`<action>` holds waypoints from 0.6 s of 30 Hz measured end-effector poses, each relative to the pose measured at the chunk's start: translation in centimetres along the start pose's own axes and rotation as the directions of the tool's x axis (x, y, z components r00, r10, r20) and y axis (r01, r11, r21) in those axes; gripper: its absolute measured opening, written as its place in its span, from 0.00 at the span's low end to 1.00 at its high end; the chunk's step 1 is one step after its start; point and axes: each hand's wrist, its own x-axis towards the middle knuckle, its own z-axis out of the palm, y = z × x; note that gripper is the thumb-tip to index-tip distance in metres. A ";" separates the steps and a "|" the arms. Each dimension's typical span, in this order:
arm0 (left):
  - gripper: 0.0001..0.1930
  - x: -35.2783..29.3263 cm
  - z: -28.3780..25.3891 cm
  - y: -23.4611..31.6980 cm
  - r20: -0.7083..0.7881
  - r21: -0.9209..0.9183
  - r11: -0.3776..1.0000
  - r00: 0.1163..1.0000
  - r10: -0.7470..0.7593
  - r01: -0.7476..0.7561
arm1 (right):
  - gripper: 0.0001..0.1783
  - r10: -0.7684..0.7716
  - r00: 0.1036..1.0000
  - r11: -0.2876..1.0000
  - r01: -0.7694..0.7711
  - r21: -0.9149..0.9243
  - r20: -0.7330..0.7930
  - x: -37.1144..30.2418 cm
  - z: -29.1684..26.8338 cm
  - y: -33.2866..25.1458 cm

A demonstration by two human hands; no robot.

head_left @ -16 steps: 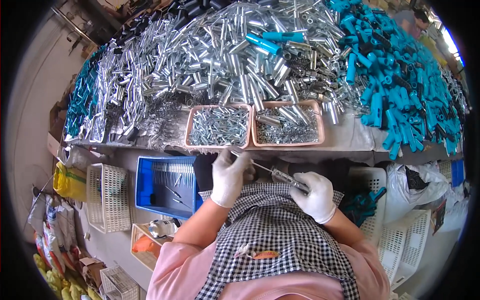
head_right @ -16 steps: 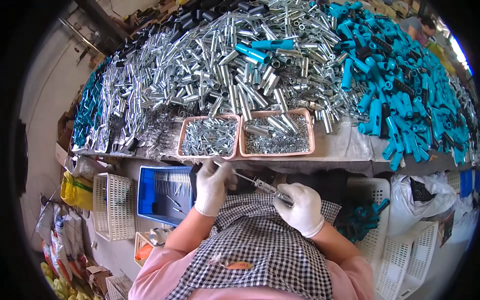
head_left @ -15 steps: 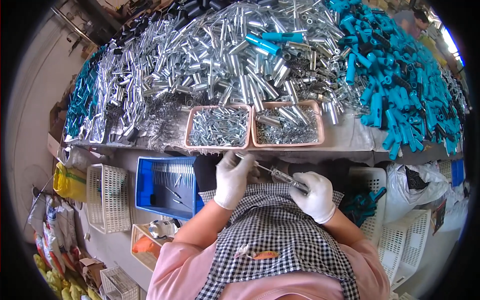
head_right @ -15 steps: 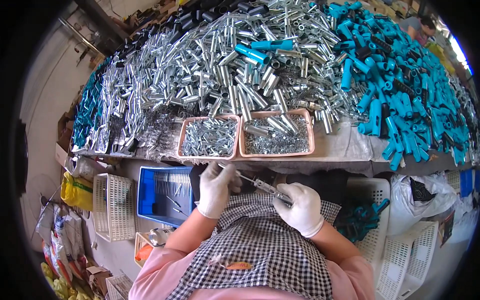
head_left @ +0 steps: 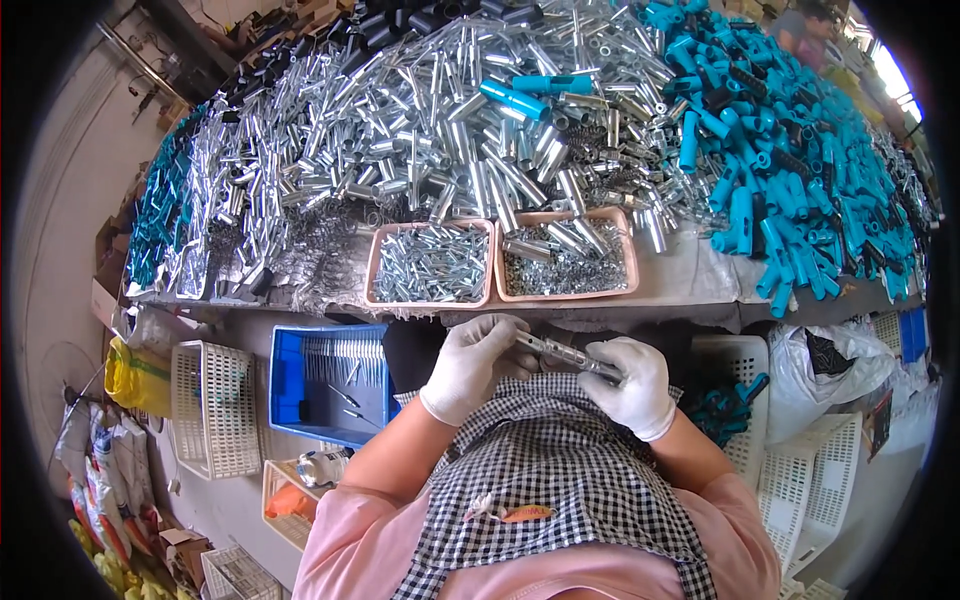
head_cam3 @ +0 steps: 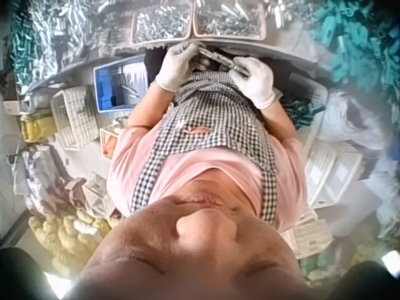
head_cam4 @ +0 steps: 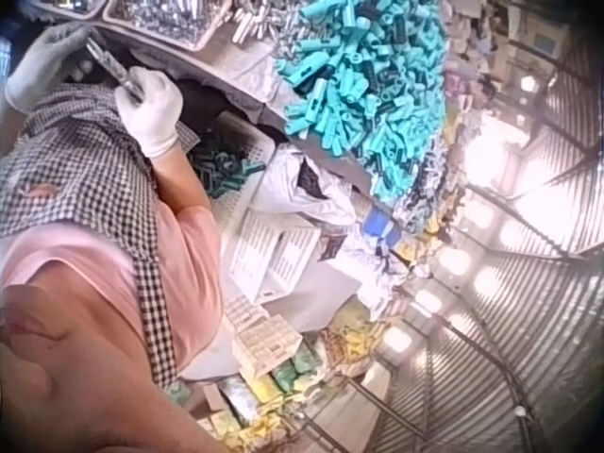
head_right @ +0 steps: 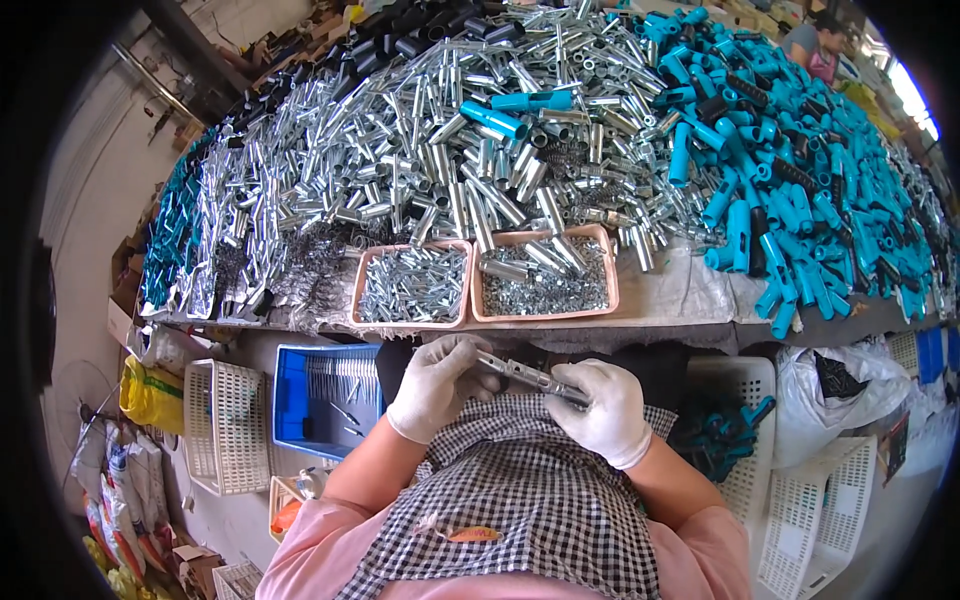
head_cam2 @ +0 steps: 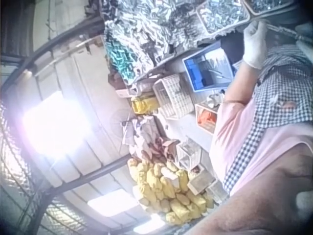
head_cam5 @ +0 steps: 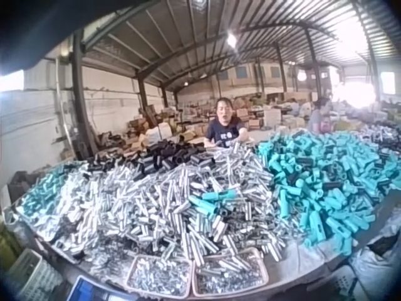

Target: Assembling hardware components by inserting metal tubes into plastic handles and securing them with screws.

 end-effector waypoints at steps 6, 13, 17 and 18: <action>0.13 0.6 -1.0 0.3 0.109 0.046 0.996 0.991 -0.080 0.075 | 0.16 0.038 0.998 0.997 -0.040 0.060 0.040 0.3 -0.5 -0.4; 0.17 0.4 1.0 -1.5 0.064 0.141 0.990 0.998 0.009 -0.018 | 0.16 0.076 0.996 0.994 -0.079 0.077 0.042 0.6 0.1 -0.3; 0.17 0.4 2.0 -0.2 0.034 0.143 0.990 0.999 -0.005 0.000 | 0.19 0.085 0.994 0.993 -0.089 0.071 0.063 1.0 -0.7 0.1; 0.17 0.4 2.1 -0.3 0.035 0.147 0.989 0.999 -0.006 0.000 | 0.20 0.067 0.995 0.992 -0.074 0.101 0.078 1.0 -0.8 0.0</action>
